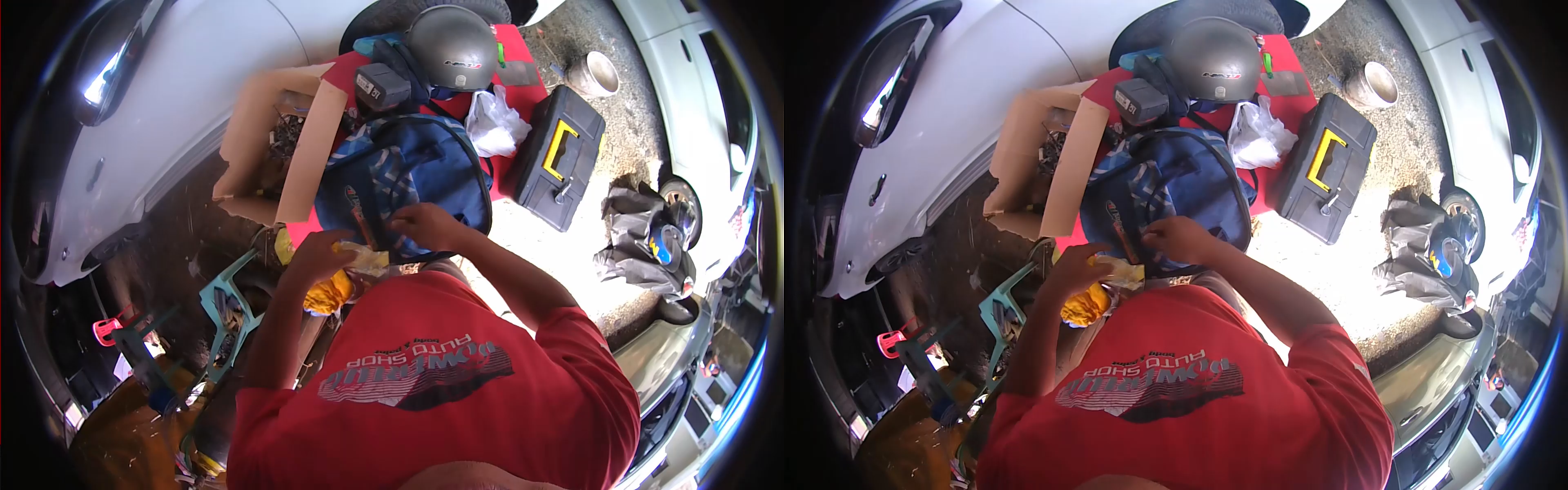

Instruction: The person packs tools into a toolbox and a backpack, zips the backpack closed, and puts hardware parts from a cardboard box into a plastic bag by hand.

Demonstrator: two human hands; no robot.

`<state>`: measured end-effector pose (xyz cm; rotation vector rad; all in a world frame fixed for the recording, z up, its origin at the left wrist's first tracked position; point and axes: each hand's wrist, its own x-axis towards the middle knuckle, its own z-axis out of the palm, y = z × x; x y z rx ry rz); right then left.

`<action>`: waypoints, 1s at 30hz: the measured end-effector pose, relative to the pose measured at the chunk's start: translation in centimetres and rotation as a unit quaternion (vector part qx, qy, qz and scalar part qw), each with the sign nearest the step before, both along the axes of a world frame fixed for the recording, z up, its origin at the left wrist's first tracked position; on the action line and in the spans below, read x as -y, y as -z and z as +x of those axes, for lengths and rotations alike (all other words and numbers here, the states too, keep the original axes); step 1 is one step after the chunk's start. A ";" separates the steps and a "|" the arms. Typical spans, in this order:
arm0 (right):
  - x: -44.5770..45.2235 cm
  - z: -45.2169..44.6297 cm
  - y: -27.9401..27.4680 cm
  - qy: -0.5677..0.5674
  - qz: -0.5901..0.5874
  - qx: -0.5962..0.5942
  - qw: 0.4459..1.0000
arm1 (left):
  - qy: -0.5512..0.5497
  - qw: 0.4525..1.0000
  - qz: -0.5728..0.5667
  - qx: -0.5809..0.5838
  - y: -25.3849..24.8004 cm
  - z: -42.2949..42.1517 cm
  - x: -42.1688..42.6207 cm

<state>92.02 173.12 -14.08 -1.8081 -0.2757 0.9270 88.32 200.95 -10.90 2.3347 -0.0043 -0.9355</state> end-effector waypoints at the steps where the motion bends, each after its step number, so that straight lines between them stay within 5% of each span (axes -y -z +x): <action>1: -1.3 -0.2 0.2 -0.077 -0.076 0.084 0.991 | 0.023 0.999 0.000 -0.026 1.3 0.1 0.5; 6: -4.0 -0.6 0.5 -0.267 -0.218 0.219 0.913 | 0.104 0.988 0.012 -0.110 4.4 0.0 2.0; 8: -3.6 -0.1 0.4 -0.355 -0.243 0.258 0.865 | 0.136 0.989 -0.040 -0.044 6.6 -1.6 1.4; 12: -1.5 2.0 1.4 -0.311 -0.228 0.284 0.878 | 0.193 0.980 -0.038 -0.036 4.4 -2.1 2.0; 17: 0.4 2.6 1.4 -0.317 -0.141 0.302 0.888 | 0.098 0.992 -0.059 0.055 8.6 -4.7 4.3; 19: -0.1 1.6 1.0 -0.395 -0.239 0.274 0.844 | 0.058 0.993 -0.061 0.085 9.0 -5.3 5.3; 22: -1.6 -0.6 1.5 -0.472 -0.228 0.251 0.814 | 0.024 0.996 -0.035 0.083 9.7 -6.5 6.6; 26: -1.5 -3.0 3.3 -0.391 -0.252 0.278 0.840 | -0.021 0.992 -0.010 0.125 11.6 -6.3 7.4; 30: -2.3 -1.2 2.0 -0.436 -0.250 0.272 0.820 | -0.013 0.990 0.041 0.132 13.2 -6.3 8.0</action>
